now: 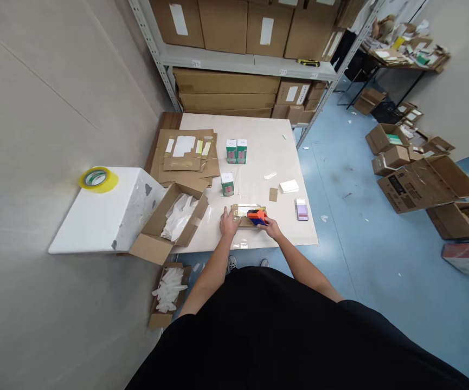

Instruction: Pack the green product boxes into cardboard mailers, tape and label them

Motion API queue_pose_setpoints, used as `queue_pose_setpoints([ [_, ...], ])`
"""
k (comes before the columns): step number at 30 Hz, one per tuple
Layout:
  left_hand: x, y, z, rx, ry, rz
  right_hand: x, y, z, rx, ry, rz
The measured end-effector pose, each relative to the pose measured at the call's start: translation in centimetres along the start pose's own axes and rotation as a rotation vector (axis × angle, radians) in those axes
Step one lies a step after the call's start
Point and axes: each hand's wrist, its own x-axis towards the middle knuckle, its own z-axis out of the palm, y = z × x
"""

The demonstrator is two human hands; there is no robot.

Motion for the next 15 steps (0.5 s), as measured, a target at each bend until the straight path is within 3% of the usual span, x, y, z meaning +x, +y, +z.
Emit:
queue_pose_setpoints([
  [2, -0.3, 0.7, -0.7, -0.011, 0.05, 0.12, 0.1, 0.2, 0.0, -0.03, -0.001, 0.006],
  [6, -1.2, 1.9, -1.6, -0.052, -0.008, 0.322, 0.1, 0.2, -0.1, -0.06, 0.004, 0.001],
  [15, -2.3, 2.4, -3.2, -0.092, -0.064, 0.394, 0.2, 0.2, -0.4, 0.024, -0.034, 0.009],
])
